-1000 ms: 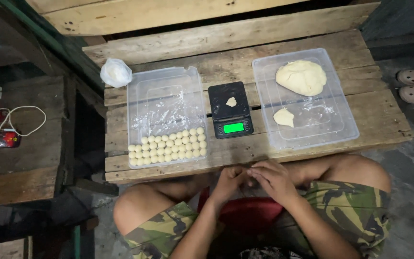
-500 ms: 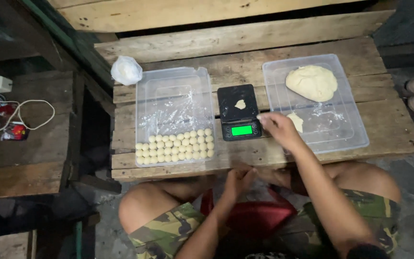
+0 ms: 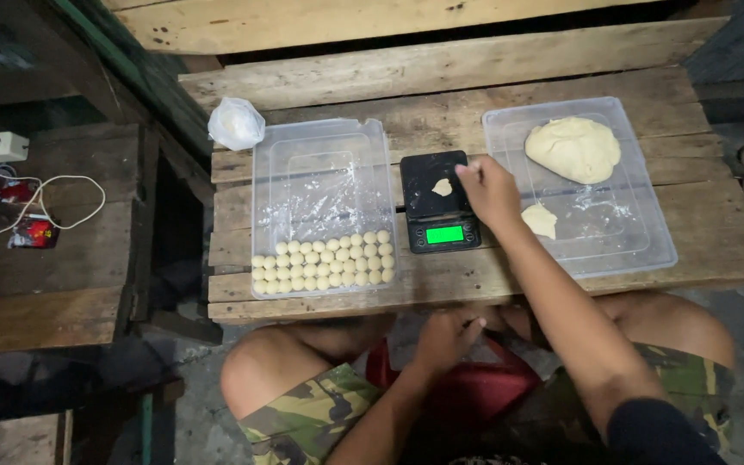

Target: The person portions dough into small balls by hand, weighs each piece on a digital scale, and places the finished balls into a clear plastic container. The process is repeated multiple times with consistent sizing.

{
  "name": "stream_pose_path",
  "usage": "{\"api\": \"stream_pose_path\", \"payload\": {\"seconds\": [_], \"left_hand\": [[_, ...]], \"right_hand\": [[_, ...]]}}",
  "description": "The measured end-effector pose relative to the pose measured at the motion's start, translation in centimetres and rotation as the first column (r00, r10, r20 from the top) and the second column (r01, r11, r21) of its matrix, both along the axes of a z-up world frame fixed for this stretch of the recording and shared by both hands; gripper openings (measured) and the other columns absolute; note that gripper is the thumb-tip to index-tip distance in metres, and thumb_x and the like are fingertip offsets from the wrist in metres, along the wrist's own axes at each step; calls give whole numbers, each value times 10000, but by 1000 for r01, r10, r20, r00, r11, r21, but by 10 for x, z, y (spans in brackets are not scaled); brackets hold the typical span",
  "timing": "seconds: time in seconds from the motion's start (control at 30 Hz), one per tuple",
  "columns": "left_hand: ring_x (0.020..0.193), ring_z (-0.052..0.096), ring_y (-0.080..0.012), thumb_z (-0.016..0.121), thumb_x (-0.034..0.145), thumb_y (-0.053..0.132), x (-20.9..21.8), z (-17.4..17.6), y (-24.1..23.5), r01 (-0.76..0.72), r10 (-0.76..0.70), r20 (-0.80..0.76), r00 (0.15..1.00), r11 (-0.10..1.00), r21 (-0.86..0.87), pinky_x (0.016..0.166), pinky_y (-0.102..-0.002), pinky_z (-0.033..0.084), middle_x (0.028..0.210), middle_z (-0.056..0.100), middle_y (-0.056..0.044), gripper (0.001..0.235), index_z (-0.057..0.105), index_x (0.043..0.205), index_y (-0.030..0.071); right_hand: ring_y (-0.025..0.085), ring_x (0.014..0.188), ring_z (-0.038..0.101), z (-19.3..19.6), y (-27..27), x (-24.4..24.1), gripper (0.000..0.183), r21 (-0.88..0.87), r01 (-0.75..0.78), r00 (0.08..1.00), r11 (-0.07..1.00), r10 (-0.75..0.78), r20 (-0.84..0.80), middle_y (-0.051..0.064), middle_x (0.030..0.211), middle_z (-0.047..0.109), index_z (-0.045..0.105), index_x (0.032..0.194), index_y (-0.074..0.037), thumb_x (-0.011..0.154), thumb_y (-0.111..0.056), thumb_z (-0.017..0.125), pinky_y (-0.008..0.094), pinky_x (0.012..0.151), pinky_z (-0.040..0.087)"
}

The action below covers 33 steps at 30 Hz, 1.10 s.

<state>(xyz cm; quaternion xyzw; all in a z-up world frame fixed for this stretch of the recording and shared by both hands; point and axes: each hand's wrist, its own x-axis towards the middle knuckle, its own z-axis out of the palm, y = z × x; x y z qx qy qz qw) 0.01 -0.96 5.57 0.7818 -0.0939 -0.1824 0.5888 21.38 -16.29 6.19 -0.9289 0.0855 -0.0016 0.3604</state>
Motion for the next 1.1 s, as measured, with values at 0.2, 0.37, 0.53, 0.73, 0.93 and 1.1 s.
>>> {"api": "stream_pose_path", "payload": {"seconds": [0.2,0.37,0.53,0.73,0.93,1.1], "left_hand": [[731,631,-170,646,1042,248,-1,-48,-11,-167,12,-358,934,899,-406,799,-337,535,721,676,-69,240,726,946,43],[708,636,-153,734,957,174,-12,-112,-24,-257,-59,-479,876,784,-566,734,-288,524,713,663,-52,187,651,818,81],[657,683,-171,708,1011,251,-13,-60,-21,-346,-108,-629,770,757,-554,689,-309,566,750,706,-60,228,700,869,73],[631,682,-248,492,959,390,-1,-40,-19,-473,-89,-806,586,769,-429,628,-401,534,817,701,-115,373,678,986,68],[727,739,-283,603,1015,451,-10,-63,-13,-99,-112,-484,868,915,-390,770,-453,563,995,746,-182,501,609,1306,43],[1171,644,-464,598,981,438,-10,-12,-21,273,-249,-260,933,960,58,996,-547,515,1126,706,-274,506,695,1201,-6]], "right_hand": [[421,868,713,84,-11,-135,173,95,-375,916,922,353,193,207,805,714,687,842,-71,971,-177,638,496,797,552],[429,1099,714,62,-39,-207,304,281,-468,860,838,505,-72,222,1134,783,781,1187,-62,915,-52,645,553,959,558],[311,986,765,7,-47,-220,208,300,-385,922,873,379,79,116,1022,811,812,1082,-83,882,-100,759,446,885,598],[174,873,770,-27,-44,-215,109,146,-272,954,951,247,167,-72,940,816,832,951,-210,931,-255,735,304,802,603],[322,891,727,-2,-82,-172,129,-43,20,901,999,1,433,102,910,767,822,949,-136,975,-253,772,407,807,567],[359,1015,684,-1,-111,-123,117,-348,117,845,930,91,528,144,1105,721,810,1025,-88,1026,-190,754,453,884,543]]}}
